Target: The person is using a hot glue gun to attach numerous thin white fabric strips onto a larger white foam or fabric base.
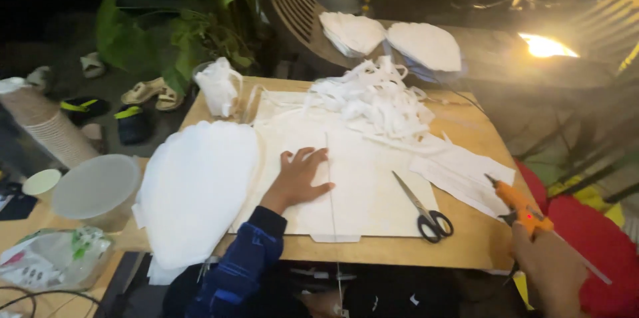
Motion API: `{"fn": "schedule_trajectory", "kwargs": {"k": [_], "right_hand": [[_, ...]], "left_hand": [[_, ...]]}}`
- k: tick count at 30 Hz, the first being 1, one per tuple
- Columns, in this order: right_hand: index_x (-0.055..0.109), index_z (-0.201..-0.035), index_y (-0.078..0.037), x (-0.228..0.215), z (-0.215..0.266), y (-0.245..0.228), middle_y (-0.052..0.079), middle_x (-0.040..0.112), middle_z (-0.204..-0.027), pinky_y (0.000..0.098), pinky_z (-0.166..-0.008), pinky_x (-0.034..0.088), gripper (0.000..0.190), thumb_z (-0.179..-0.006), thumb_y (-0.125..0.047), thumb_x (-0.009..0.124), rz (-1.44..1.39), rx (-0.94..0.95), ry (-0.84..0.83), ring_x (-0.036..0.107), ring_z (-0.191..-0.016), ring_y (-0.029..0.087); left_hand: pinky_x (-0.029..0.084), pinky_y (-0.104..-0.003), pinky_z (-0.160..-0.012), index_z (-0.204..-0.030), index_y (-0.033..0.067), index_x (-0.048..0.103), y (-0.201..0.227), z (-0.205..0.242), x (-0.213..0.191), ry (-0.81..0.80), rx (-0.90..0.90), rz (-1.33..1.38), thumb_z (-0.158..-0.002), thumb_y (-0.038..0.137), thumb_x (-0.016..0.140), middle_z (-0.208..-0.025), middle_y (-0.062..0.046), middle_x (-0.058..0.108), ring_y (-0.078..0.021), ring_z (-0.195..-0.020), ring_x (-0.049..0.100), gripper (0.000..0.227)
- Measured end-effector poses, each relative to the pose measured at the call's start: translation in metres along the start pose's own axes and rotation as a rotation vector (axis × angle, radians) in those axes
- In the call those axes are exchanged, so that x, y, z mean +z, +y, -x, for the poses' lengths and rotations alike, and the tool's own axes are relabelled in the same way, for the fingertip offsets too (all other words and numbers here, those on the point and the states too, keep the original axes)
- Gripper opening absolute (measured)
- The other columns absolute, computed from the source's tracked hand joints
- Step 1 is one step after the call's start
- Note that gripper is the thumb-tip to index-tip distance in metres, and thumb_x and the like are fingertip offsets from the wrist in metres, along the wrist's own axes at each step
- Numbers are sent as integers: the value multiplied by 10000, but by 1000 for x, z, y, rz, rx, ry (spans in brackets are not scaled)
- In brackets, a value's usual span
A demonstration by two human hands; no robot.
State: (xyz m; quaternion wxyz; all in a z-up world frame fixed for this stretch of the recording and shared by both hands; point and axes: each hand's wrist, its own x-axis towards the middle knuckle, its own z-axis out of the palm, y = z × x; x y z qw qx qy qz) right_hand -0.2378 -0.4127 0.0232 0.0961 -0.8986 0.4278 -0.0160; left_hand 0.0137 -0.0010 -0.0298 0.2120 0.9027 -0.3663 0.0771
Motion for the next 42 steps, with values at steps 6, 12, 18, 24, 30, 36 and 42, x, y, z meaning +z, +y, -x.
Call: {"fn": "schedule_trajectory", "kwargs": {"k": [6, 12, 18, 24, 30, 36, 42], "right_hand": [[848, -1015, -110, 27, -15, -3, 123, 838, -1019, 389, -787, 549, 725, -1008, -599, 312, 219, 39, 1, 754, -964, 364], [829, -1072, -90, 25, -29, -6, 103, 832, -1105, 353, -873, 568, 787, -1049, -614, 242, 245, -40, -141, 766, -1014, 311], [829, -1024, -184, -67, -13, -30, 61, 848, -918, 345, -731, 597, 702, -1053, -671, 324, 357, -77, 41, 803, -852, 258], [723, -970, -116, -107, -59, -113, 135, 779, -919, 426, -727, 568, 552, -982, -609, 474, 226, -514, 285, 742, -826, 356], [700, -1236, -221, -96, -80, -228, 173, 781, -1159, 557, -973, 552, 372, -980, -420, 517, -37, -665, 88, 711, -1123, 442], [649, -1221, -195, -18, -149, -313, 35, 636, -1230, 405, -849, 548, 365, -856, -194, 669, -201, -1208, 475, 660, -1063, 269], [733, -1119, -241, 21, -166, -385, 72, 608, -1214, 391, -768, 545, 373, -747, -231, 764, 88, -1268, 619, 603, -1019, 266]], "left_hand": [[169, -529, -1060, -1473, 107, 418, 2, 2, -2, -16, -25, -10, -863, 528, 602, -1475, -17, 514, -240, -1421, 325, 763], [166, -535, -1060, -1475, 94, 401, 1, 0, -1, -50, -14, -14, -879, 512, 593, -1502, -32, 469, -250, -1429, 305, 753], [169, -521, -1083, -1500, 87, 365, 7, 1, -8, -60, -51, 48, -870, 490, 646, -1401, -30, 551, -242, -1437, 310, 799], [160, -504, -1081, -1515, 70, 319, 12, 3, -15, -52, -47, 72, -867, 503, 631, -1381, -5, 569, -216, -1408, 322, 839], [151, -569, -1127, -1351, 205, 414, 16, 1, -32, -228, -109, 65, -892, 648, 516, -1596, -41, 403, -252, -1493, 281, 646], [162, -525, -1087, -1312, 84, 522, 13, 3, -20, -64, -24, 116, -840, 467, 649, -1565, -71, 400, -258, -1433, 300, 622], [107, -547, -1135, -1336, 119, 495, 22, 2, -37, -165, -110, 197, -827, 431, 651, -1582, -54, 387, -261, -1464, 255, 617]]}}
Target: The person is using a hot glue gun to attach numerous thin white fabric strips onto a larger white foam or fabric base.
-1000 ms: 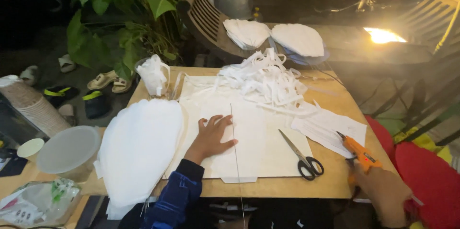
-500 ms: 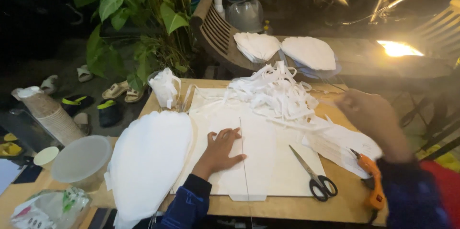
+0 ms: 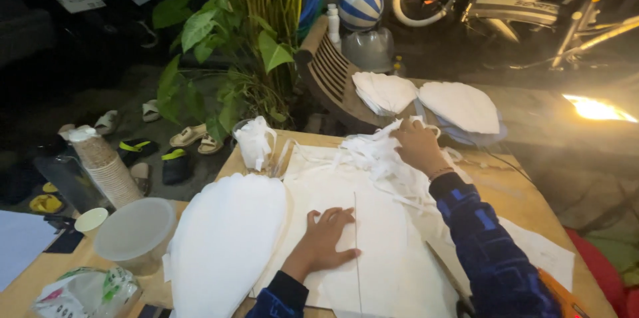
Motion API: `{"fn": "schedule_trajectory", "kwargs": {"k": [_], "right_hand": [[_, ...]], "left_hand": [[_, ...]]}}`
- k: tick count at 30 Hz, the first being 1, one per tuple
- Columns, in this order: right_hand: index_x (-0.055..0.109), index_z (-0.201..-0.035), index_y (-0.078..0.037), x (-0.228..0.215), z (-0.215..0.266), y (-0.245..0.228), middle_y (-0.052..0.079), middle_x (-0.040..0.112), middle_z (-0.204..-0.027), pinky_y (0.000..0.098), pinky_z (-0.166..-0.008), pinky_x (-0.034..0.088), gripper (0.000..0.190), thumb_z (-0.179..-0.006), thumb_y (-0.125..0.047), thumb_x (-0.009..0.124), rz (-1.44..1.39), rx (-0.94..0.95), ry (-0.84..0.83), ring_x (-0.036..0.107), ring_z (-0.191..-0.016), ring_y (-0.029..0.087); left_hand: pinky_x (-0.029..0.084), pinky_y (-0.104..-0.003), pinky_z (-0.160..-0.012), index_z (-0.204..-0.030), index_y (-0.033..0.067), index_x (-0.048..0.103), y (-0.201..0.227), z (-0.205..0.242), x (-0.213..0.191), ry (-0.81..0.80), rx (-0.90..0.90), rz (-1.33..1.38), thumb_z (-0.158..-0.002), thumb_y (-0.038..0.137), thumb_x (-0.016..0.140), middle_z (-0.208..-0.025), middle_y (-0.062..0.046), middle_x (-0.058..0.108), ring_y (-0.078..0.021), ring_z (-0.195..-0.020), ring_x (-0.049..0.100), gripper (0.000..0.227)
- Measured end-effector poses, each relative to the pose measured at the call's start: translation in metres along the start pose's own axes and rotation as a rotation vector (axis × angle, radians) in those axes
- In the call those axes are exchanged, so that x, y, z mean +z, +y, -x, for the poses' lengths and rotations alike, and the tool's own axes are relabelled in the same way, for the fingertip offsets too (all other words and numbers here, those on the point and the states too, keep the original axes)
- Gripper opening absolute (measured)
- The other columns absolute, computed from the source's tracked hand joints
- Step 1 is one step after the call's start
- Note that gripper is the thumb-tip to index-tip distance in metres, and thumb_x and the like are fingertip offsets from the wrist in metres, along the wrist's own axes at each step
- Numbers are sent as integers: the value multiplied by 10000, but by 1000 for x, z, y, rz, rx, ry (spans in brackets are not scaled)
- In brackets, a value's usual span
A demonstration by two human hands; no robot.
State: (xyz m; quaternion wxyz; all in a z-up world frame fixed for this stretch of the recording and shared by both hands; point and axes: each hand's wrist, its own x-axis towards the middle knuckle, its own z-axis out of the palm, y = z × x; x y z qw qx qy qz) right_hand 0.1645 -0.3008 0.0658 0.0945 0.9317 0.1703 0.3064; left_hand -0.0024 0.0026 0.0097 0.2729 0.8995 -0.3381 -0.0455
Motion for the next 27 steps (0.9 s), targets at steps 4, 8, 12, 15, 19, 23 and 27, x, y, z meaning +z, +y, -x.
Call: {"fn": "schedule_trajectory", "kwargs": {"k": [4, 8, 12, 15, 19, 23, 27], "right_hand": [[750, -798, -171, 13, -19, 15, 69, 662, -989, 423, -730, 554, 121, -842, -137, 642, 66, 11, 18, 617, -958, 289], [774, -936, -52, 4, -27, 52, 180, 699, -928, 458, -749, 518, 238, -870, -255, 668, -244, 208, 202, 631, -792, 368], [724, -991, -94, 2, -31, 123, 13, 702, -936, 279, -753, 495, 131, -911, 3, 762, -790, 393, 491, 600, -819, 134], [706, -1141, -83, -81, -21, 129, 16, 690, -1033, 256, -817, 515, 180, -1017, -205, 750, -1051, 509, 499, 603, -890, 99], [476, -1498, 125, -196, 10, 98, 281, 489, -1431, 601, -1128, 411, 1207, -576, -578, 813, -148, -424, 737, 459, -1336, 462], [607, -1111, -161, -262, 33, 89, -75, 589, -1035, 152, -817, 397, 84, -1114, -89, 650, -1123, 356, 550, 472, -880, 10], [750, -1119, -54, -308, 89, 114, 81, 714, -1121, 359, -918, 521, 227, -934, -187, 751, 193, -28, 281, 650, -1066, 232]], "left_hand": [[115, -548, -1134, -1347, 98, 499, -2, -1, 1, 13, 11, 10, -847, 460, 632, -1576, -69, 385, -272, -1461, 257, 632], [135, -546, -1109, -1379, 41, 456, -10, -1, 9, 63, 60, 3, -847, 485, 596, -1531, -96, 426, -279, -1439, 279, 707], [141, -530, -1105, -1364, 55, 457, -9, 0, 9, 94, 61, 13, -828, 440, 625, -1532, -89, 425, -259, -1422, 286, 682], [134, -533, -1117, -1421, 70, 405, -11, 0, 10, 90, 53, 3, -847, 420, 626, -1504, -76, 435, -256, -1444, 275, 708], [124, -530, -1127, -1470, 63, 346, -9, 3, 5, 121, 54, 45, -846, 401, 640, -1457, -73, 457, -242, -1433, 297, 767], [171, -473, -1100, -1415, 92, 407, -11, 1, 8, 209, 60, 82, -819, 385, 693, -1454, -92, 481, -242, -1362, 391, 723], [211, -444, -1085, -1383, 91, 456, -10, 1, 9, 288, 91, 67, -851, 400, 675, -1469, -105, 485, -251, -1328, 429, 654]]}}
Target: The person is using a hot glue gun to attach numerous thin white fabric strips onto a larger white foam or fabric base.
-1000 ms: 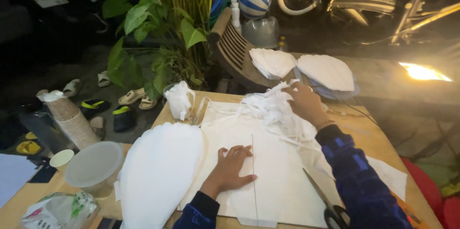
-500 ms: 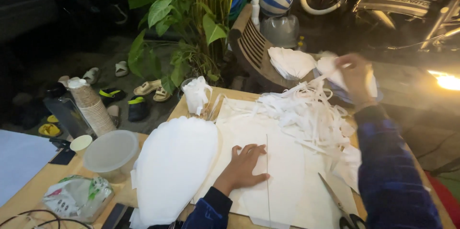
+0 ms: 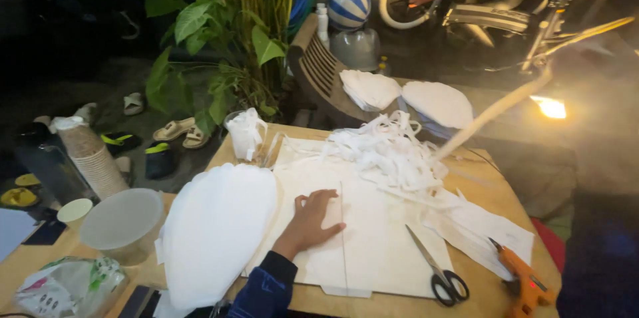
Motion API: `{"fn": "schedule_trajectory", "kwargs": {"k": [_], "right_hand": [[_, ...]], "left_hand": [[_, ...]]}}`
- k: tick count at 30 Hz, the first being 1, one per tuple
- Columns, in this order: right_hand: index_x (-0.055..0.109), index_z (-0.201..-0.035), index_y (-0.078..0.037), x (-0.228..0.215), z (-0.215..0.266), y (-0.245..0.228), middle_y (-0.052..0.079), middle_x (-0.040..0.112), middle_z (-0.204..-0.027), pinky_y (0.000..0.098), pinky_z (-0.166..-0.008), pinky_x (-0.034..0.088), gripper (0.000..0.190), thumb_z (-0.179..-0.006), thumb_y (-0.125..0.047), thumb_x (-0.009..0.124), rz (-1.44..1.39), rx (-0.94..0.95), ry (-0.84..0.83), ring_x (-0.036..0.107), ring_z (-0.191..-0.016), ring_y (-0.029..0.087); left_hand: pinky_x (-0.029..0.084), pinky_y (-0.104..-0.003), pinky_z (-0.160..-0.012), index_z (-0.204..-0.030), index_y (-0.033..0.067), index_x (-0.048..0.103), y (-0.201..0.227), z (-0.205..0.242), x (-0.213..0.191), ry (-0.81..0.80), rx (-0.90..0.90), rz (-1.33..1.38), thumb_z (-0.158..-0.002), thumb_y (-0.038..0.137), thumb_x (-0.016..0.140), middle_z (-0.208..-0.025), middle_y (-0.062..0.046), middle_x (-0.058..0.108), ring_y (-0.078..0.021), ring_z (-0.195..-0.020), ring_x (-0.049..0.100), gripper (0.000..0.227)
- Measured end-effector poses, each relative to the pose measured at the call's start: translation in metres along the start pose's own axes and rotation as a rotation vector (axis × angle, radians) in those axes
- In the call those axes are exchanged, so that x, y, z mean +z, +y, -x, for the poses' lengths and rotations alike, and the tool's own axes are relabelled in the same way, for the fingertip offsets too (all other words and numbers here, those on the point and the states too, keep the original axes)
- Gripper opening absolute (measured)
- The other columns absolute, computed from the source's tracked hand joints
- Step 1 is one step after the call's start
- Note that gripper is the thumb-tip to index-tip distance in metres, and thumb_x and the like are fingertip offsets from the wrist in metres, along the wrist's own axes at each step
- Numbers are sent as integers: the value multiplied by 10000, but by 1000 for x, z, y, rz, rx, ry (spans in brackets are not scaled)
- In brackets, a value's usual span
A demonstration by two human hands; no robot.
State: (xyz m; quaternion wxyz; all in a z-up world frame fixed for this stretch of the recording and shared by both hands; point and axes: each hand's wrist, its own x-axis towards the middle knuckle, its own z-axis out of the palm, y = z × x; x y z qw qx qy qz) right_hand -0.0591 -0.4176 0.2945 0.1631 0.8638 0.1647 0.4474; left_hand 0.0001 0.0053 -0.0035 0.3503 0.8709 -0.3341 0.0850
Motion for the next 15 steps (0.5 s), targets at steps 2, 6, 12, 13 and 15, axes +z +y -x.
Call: {"fn": "schedule_trajectory", "kwargs": {"k": [2, 6, 12, 13, 15], "right_hand": [[631, -1252, 69, -12, 26, -24, 177, 640, -1207, 377, -939, 492, 270, -996, -14, 619, -349, 158, 83, 593, -1091, 272], [603, -957, -89, -44, 44, -79, 19, 590, -1114, 185, -902, 520, 92, -973, -21, 663, -1351, 573, 260, 589, -979, 97], [676, -809, -6, -68, 60, -149, 53, 635, -815, 221, -637, 454, 94, -800, 13, 767, -1202, 668, -15, 538, -680, 112], [676, -809, -6, -65, 64, -154, 53, 635, -815, 221, -637, 454, 94, -800, 13, 767, -1204, 673, -24, 538, -680, 112], [670, -809, -4, -58, 69, -165, 49, 634, -863, 221, -642, 445, 75, -818, 22, 740, -1311, 694, -78, 526, -708, 112]], "left_hand": [[223, -436, -1078, -1356, 85, 473, 0, -1, 1, 51, 42, -6, -857, 393, 665, -1428, -92, 517, -243, -1292, 460, 617], [264, -407, -1065, -1281, 86, 529, 12, -4, -3, 165, 149, -27, -905, 289, 632, -1333, -71, 589, -211, -1186, 534, 440], [320, -366, -1009, -1158, 148, 639, 56, -22, -4, 175, 197, 33, -933, 322, 600, -1082, 15, 698, -166, -979, 636, 287], [320, -366, -1009, -1158, 148, 639, 80, -20, -12, 170, 190, 37, -933, 322, 600, -1082, 15, 698, -166, -979, 636, 287], [475, -327, -956, -1210, 95, 656, 127, -16, -30, 158, 268, 411, -904, 244, 659, -1111, -25, 751, -177, -988, 704, 340]]}}
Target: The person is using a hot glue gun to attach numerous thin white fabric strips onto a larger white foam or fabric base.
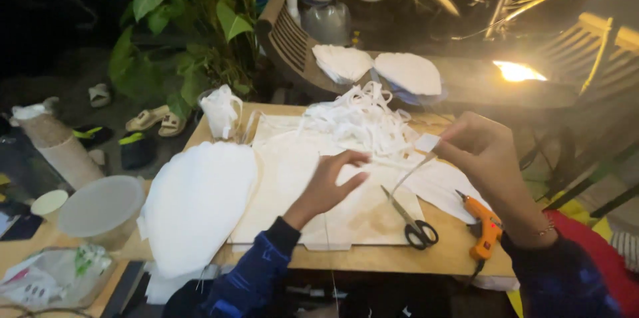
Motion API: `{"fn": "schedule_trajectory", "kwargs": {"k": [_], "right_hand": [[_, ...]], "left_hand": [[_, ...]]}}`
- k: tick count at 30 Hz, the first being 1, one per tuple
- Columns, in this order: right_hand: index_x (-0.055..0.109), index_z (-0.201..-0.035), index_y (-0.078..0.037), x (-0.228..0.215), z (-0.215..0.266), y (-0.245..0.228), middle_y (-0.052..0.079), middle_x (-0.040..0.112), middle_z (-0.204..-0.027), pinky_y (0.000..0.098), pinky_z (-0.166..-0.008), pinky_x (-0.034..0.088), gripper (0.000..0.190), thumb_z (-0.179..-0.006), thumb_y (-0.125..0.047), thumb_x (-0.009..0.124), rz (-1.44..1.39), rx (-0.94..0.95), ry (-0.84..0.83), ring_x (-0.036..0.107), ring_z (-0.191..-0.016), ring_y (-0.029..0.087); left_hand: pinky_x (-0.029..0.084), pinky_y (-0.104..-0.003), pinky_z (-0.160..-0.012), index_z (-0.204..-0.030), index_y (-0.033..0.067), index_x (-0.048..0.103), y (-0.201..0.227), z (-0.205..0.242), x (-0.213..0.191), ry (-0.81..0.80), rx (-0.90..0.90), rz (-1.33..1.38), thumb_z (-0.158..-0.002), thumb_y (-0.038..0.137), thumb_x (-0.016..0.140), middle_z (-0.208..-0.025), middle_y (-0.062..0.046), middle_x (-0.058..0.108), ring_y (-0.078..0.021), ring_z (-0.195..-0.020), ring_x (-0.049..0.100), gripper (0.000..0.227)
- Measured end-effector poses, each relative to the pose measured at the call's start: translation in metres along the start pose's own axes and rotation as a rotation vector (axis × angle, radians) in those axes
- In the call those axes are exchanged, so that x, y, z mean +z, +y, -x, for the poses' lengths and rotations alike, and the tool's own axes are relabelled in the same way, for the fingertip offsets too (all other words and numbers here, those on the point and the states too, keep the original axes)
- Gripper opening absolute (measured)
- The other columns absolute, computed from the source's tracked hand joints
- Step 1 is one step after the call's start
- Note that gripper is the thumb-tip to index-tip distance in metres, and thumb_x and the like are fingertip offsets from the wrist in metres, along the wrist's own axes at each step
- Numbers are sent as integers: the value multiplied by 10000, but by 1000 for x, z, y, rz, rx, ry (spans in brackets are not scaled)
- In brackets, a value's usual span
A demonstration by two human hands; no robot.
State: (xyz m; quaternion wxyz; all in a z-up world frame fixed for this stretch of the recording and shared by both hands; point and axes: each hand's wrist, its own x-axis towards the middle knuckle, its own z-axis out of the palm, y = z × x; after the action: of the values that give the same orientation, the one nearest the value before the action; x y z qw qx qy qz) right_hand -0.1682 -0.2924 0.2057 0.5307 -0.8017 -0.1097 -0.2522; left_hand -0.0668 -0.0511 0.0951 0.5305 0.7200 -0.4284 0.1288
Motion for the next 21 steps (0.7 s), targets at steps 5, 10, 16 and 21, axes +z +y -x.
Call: {"fn": "schedule_trajectory", "kwargs": {"k": [5, 10, 16, 21], "right_hand": [[618, -843, -14, 23, 7, -1, 65, 641, -865, 250, -711, 511, 117, -847, 32, 726, -137, 40, -72, 611, -758, 144], [589, -995, -27, 29, 8, 14, 114, 703, -961, 230, -675, 499, 258, -802, 80, 724, -153, 92, -36, 644, -800, 156], [559, -1160, -5, 35, 9, 28, 149, 690, -882, 249, -664, 473, 362, -836, 70, 701, -218, 109, -50, 631, -765, 187], [625, -1084, 35, 40, 7, 29, 115, 669, -866, 226, -690, 480, 210, -885, 47, 694, -201, 72, -41, 615, -740, 153]], "left_hand": [[550, -307, -897, -1172, 6, 671, 75, -3, 14, -36, -61, 346, -887, 241, 686, -1072, -102, 724, -190, -979, 679, 370], [533, -210, -766, -1076, -67, 703, 88, 19, 15, -27, -197, 608, -975, 112, 601, -896, -119, 756, -143, -804, 703, 229], [571, -213, -746, -1120, -106, 692, 68, 59, 14, -27, -404, 720, -946, 139, 657, -942, -166, 754, -160, -803, 723, 303], [567, -189, -754, -1067, -106, 704, 61, 83, 8, 25, -464, 725, -919, 101, 689, -913, -176, 762, -175, -845, 744, 255]]}}
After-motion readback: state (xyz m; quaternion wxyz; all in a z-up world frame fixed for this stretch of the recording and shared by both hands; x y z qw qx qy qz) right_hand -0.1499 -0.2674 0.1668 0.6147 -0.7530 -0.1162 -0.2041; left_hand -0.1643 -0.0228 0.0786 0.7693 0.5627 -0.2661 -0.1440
